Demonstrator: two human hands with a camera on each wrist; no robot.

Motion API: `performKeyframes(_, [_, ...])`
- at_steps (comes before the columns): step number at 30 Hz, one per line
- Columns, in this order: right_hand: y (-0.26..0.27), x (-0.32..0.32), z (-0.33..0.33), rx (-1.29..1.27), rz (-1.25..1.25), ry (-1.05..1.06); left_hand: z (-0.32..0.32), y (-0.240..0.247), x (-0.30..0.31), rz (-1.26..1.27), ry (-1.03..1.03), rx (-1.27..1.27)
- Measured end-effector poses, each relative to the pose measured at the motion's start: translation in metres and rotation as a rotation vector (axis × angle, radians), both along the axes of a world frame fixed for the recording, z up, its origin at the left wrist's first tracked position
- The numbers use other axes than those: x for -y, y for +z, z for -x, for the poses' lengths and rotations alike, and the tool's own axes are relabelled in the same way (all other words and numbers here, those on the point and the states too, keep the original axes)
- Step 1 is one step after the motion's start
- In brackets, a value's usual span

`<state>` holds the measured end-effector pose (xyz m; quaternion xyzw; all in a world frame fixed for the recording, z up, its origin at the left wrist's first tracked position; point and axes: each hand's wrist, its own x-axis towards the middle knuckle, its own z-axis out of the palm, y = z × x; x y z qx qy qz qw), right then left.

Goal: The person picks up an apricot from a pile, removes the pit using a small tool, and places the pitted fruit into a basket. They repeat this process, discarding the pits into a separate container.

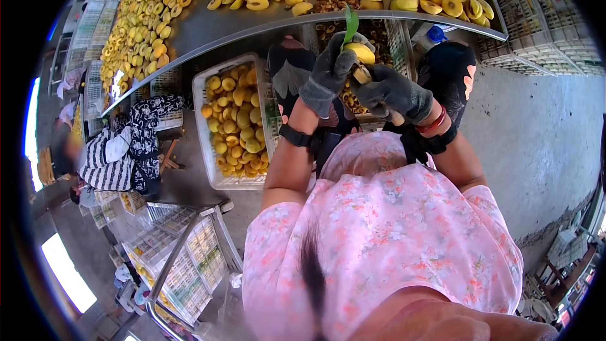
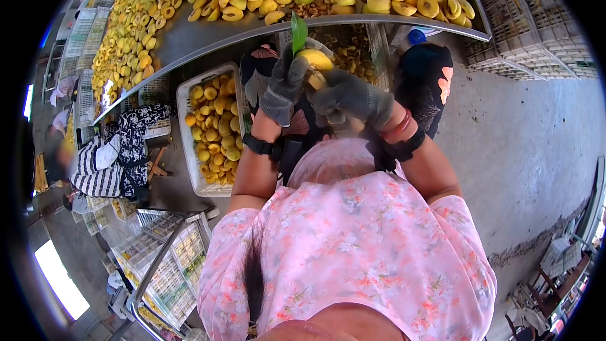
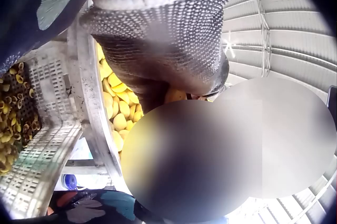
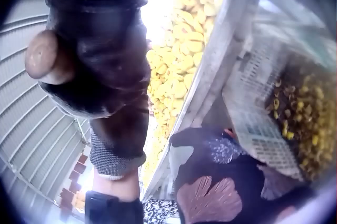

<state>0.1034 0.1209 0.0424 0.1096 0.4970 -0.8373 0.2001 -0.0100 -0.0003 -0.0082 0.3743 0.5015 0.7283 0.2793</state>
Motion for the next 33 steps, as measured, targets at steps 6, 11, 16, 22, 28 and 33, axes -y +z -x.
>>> performKeyframes(6, [-0.015,-0.002,0.003,-0.100,-0.222,0.059,-0.001,-0.022,-0.003,-0.003,0.123,-0.031])
performKeyframes(11, [-0.042,0.003,0.015,-0.227,-0.857,0.037,0.003,-0.033,-0.006,0.194,0.323,0.103])
performKeyframes(16, [-0.040,0.008,0.013,-0.365,-1.378,-0.007,0.005,-0.020,-0.004,0.261,0.496,0.172])
performKeyframes(22, [-0.062,0.000,0.007,-0.344,-1.369,-0.261,0.037,-0.010,0.016,0.178,0.467,0.536])
performKeyframes(28, [-0.115,-0.023,0.019,-0.285,-1.393,-0.121,0.035,-0.004,0.029,0.074,0.302,0.559])
performKeyframes(33, [-0.097,-0.006,0.019,-0.359,-1.072,-0.298,0.025,-0.001,0.032,0.078,0.335,0.467])
